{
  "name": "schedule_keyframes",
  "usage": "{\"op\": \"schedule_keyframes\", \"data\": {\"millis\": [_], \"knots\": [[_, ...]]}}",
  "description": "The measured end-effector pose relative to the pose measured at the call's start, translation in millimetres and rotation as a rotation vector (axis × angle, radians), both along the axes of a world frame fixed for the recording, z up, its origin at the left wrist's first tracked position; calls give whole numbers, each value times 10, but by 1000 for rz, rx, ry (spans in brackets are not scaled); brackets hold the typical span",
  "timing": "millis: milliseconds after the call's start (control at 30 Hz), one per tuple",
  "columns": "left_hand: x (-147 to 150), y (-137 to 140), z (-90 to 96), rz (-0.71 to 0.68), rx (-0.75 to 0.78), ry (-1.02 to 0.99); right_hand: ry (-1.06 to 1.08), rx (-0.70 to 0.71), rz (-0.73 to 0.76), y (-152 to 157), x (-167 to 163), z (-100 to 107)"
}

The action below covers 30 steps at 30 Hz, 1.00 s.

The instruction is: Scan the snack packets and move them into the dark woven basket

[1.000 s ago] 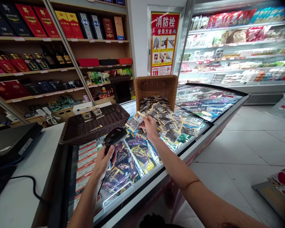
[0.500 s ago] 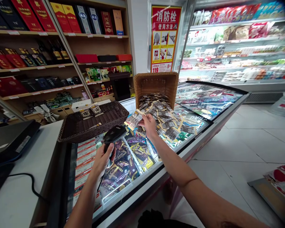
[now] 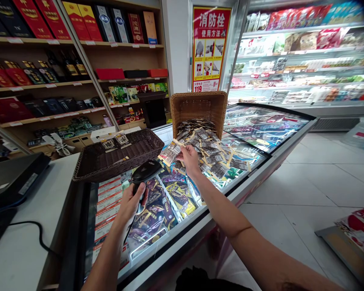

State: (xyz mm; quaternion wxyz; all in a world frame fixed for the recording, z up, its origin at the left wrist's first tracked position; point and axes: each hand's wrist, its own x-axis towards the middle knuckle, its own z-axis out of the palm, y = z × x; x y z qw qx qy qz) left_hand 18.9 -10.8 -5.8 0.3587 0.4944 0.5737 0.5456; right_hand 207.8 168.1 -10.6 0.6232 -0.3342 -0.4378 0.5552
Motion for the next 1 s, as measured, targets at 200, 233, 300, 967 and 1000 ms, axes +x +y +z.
{"op": "schedule_keyframes", "data": {"millis": [200,233,300,967,1000], "knots": [[16,-6,1,-6,-14,-18,-12,-2,-7,15,-3,-15],[16,0,-1,-3,-12,-20,-11,1,-7,14,-1,-15],[11,12,-7,-5,-12,-17,-10,-1,-11,12,3,-10],[-2,-16,26,-45,-45,13,-23,-62,-50,61,7,8],[-4,-13,24,-44,-46,14,-15,-65,-51,67,6,11]]}}
